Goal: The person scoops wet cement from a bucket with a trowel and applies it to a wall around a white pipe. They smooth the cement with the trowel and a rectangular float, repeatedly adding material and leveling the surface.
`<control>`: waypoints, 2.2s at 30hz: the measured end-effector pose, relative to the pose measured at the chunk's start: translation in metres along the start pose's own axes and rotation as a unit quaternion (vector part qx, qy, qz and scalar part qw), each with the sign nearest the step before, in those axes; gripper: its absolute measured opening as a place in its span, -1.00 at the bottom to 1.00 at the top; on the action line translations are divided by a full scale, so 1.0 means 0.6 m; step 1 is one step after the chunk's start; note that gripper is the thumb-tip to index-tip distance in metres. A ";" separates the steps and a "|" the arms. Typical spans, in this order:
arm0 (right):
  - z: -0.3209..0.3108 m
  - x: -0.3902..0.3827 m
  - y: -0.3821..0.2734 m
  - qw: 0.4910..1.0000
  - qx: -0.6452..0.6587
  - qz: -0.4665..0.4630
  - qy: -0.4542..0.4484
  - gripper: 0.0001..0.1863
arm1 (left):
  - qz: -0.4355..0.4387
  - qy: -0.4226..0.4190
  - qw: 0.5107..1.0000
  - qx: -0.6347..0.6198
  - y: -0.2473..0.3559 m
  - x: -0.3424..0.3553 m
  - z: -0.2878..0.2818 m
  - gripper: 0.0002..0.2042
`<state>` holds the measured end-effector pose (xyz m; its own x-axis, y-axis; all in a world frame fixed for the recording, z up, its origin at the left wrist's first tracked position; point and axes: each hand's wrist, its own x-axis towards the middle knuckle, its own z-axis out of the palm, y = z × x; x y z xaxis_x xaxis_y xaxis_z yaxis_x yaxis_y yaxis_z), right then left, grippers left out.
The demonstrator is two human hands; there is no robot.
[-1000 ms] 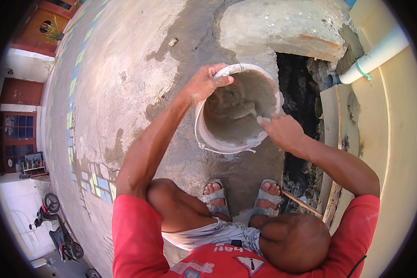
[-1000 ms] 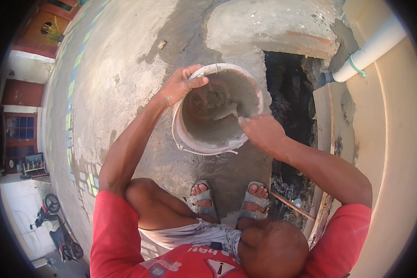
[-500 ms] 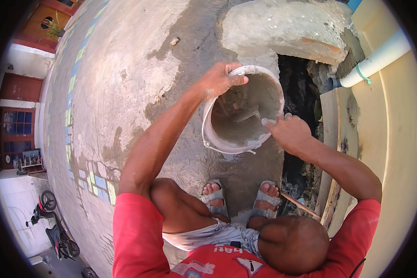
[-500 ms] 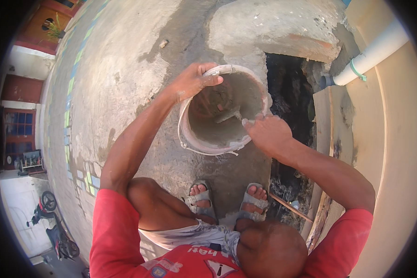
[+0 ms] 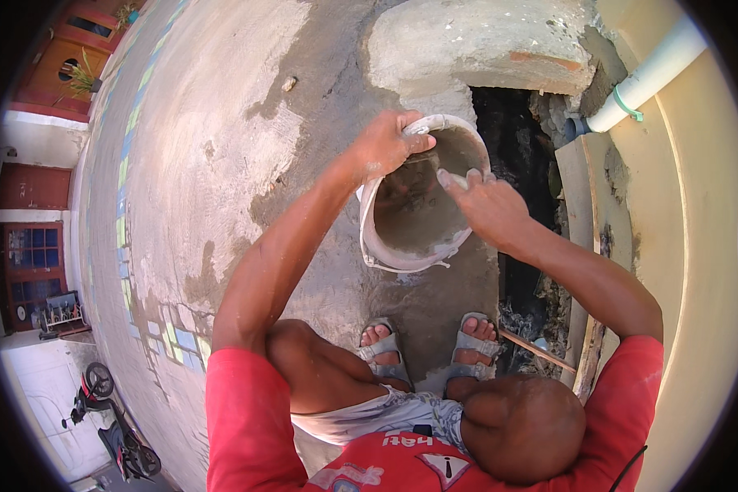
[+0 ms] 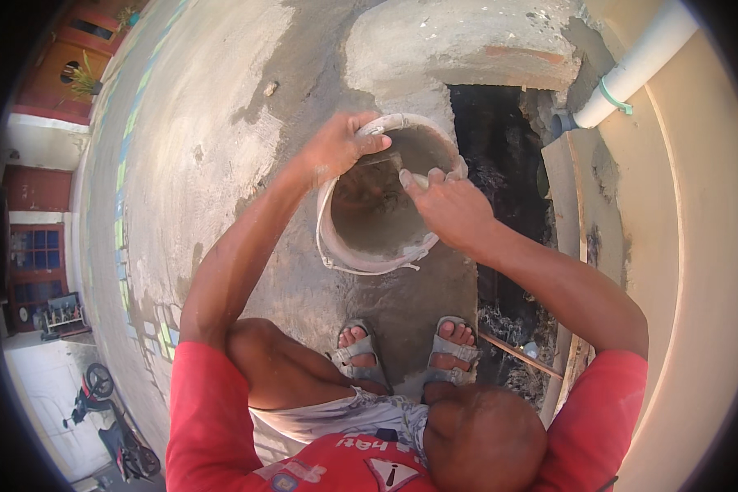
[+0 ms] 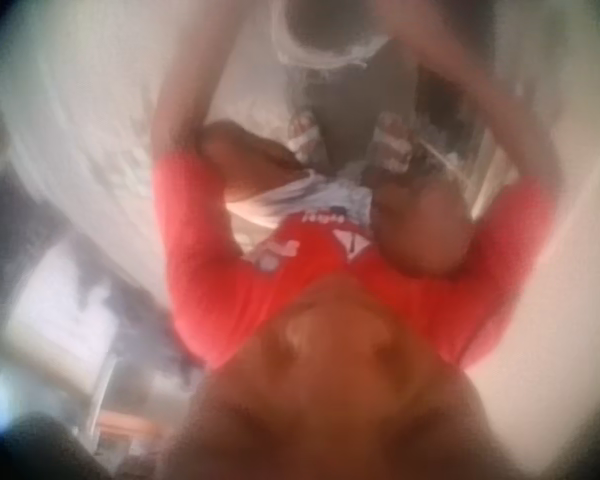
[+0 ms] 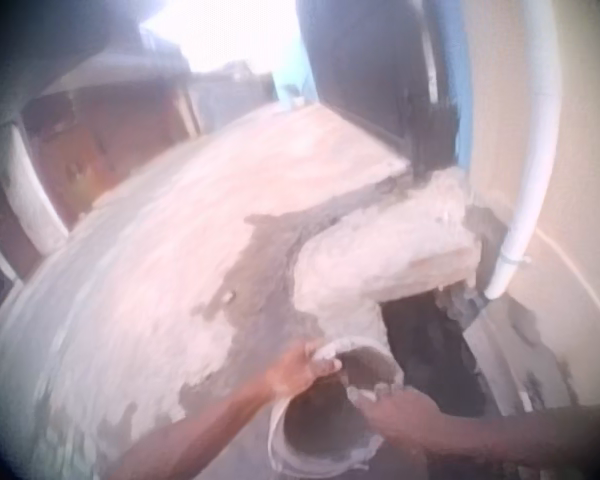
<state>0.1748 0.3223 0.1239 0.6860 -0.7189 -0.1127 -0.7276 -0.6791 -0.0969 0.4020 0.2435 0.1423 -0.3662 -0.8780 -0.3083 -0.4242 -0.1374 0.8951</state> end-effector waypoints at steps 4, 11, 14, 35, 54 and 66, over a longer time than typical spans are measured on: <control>0.055 -0.050 0.001 0.997 -0.019 -0.031 -0.064 -0.42 | -0.017 0.032 0.999 -0.015 0.024 -0.007 -0.004 -0.74; 0.032 0.009 0.014 0.999 -0.028 0.004 0.041 -0.48 | -0.038 0.030 0.999 -0.015 0.009 0.004 0.002 -0.75; 0.041 -0.043 -0.004 0.993 -0.037 -0.020 -0.106 -0.48 | -0.021 0.047 0.998 0.043 0.009 0.005 -0.004 -0.76; 0.080 -0.018 -0.014 0.985 -0.169 -0.002 0.046 -0.55 | -0.016 0.093 0.995 -0.041 0.006 0.042 0.035 -0.73; 0.072 -0.082 -0.004 0.999 0.025 0.008 -0.028 -0.52 | -0.010 0.121 0.992 0.022 0.028 0.037 0.055 -0.72; 0.049 -0.121 0.062 0.990 0.028 0.102 -0.098 -0.22 | 0.023 0.111 0.989 0.091 0.030 0.020 0.074 -0.72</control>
<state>0.0978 0.3536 0.0993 0.5137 -0.7943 -0.3243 -0.8542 -0.5089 -0.1065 0.3534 0.2509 0.1406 -0.2068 -0.9630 -0.1727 -0.5614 -0.0278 0.8271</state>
